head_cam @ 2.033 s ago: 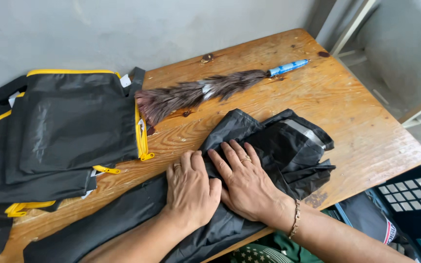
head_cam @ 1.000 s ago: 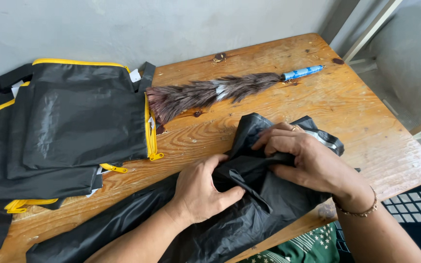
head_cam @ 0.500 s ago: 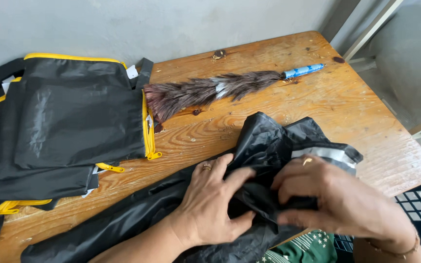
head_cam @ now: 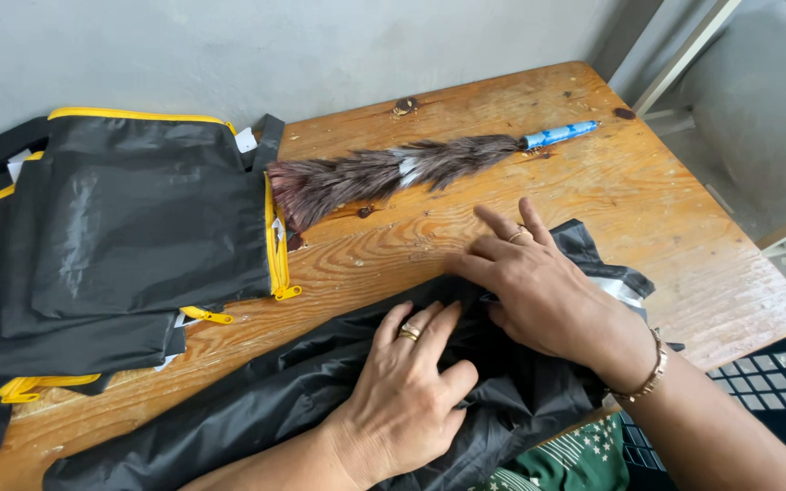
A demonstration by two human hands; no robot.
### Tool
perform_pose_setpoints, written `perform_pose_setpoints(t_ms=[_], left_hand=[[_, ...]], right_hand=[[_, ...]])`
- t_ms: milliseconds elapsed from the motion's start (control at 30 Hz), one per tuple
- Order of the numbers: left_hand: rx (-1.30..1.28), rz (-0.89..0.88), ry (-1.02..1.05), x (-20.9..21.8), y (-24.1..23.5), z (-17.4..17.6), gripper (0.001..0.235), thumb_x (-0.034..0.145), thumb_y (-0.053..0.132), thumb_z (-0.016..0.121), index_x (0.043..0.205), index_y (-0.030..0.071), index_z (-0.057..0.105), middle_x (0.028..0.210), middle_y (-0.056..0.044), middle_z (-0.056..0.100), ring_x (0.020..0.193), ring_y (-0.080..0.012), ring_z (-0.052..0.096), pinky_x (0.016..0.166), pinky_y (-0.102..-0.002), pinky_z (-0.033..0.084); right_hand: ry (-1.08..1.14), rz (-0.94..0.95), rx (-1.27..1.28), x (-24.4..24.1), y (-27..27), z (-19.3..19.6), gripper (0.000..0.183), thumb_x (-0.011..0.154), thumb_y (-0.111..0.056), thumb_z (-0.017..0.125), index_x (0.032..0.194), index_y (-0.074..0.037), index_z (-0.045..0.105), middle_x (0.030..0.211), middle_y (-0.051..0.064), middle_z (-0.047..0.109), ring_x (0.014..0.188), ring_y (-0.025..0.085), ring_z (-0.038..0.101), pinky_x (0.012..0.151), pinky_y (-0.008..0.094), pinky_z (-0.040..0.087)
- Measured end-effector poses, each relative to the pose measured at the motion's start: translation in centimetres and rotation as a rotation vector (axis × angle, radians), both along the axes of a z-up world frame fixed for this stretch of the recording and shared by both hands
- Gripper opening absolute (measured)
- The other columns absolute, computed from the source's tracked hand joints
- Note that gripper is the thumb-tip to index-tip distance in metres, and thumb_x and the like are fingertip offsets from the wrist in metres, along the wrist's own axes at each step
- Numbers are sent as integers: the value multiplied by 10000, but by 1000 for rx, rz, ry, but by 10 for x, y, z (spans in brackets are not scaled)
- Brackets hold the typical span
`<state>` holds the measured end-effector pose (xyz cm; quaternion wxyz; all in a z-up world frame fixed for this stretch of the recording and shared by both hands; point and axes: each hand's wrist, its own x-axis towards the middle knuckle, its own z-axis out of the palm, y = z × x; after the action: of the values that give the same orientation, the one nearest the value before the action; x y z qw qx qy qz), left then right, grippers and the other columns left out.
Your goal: The person folds a black plastic bag on a wooden table. They repeatedly fold the bag in half lengthwise, smooth it out, and then fold it into a smaller, compact square shape.
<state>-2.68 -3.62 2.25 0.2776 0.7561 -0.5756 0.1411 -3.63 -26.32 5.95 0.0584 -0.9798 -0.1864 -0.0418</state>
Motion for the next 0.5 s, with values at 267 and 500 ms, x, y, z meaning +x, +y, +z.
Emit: perform_pose_setpoints(t_ms=[267,500], left_hand=[[-140,-21,-54,-1,1,19,71,745,73,647,737,26,595,1133,-225,529,927,-371,492,842,-501,440],[198,-53,-18,-3,-5,-1,189,689,203,665,810,85,581,877,-176,588,773,-353,547,704,-471,422]], right_hand=[[-104,-8,41,-18,-3,11,199,641,-175,715,821,-171,629,916,23,589,919,282,561,919,446,405],[209,-126,-24,-20,-11,-6,359,649,-394,887,905,-256,677,953,-32,681,929,247,649,889,388,427]])
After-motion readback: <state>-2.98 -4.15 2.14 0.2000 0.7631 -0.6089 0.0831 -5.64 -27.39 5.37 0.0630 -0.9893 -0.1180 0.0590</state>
